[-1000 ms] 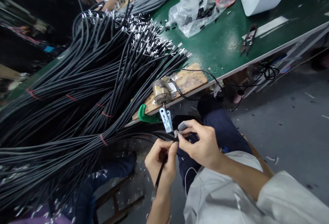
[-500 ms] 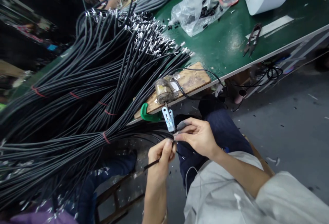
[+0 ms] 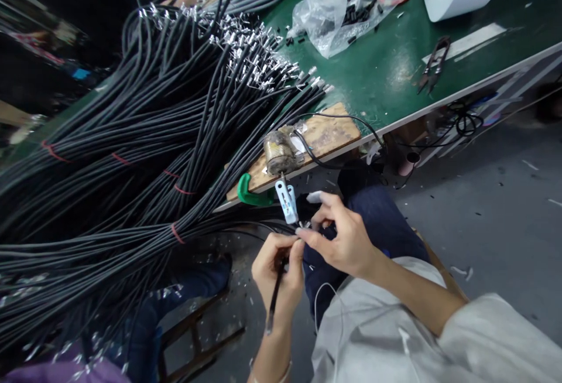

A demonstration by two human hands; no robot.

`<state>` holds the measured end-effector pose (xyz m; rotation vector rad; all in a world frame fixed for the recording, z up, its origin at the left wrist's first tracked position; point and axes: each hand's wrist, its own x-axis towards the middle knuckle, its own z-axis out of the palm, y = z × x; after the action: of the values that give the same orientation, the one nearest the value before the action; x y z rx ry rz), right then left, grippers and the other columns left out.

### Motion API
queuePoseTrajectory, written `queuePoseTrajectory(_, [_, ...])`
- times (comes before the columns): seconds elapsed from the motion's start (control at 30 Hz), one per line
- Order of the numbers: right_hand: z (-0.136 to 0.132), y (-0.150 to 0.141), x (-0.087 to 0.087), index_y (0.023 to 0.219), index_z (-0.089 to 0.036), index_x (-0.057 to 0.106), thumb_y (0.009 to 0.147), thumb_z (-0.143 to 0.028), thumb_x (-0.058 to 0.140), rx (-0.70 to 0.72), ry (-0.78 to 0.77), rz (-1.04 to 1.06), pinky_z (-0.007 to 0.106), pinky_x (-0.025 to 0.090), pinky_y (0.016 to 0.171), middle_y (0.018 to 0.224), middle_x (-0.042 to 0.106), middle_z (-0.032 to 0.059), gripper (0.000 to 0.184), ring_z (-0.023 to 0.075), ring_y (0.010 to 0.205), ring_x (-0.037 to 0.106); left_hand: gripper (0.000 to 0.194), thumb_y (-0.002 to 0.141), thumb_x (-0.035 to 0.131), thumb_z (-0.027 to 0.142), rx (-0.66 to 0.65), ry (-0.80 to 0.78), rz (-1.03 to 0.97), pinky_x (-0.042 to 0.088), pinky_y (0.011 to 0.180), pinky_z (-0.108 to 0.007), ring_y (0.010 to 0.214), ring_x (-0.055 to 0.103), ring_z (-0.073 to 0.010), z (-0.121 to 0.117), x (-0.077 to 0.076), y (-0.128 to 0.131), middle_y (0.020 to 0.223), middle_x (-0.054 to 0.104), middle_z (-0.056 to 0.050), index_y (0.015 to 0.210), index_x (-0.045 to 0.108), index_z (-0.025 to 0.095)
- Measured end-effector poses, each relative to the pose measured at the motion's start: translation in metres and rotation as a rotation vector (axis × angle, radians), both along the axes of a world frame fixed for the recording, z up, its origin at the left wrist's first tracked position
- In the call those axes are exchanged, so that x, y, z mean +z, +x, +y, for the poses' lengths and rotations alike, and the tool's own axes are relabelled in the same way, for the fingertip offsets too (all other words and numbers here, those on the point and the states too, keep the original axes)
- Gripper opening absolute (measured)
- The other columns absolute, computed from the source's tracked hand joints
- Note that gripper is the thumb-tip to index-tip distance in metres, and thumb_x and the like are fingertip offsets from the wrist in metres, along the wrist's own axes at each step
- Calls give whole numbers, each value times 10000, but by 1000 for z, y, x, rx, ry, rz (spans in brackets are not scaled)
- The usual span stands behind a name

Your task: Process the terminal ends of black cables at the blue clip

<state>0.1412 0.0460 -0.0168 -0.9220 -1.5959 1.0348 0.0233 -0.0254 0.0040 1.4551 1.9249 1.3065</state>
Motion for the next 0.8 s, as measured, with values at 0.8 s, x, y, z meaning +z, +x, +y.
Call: queuePoseTrajectory(0.8, [1, 1, 6, 1067, -192, 632, 782, -229, 717, 53, -287, 131, 292, 573, 795, 796, 763, 18, 299, 186, 769, 728, 173, 874, 590, 207, 52, -47, 137, 352, 511, -205, 512, 451, -90, 1, -2, 8, 601, 507, 33, 706, 592, 164])
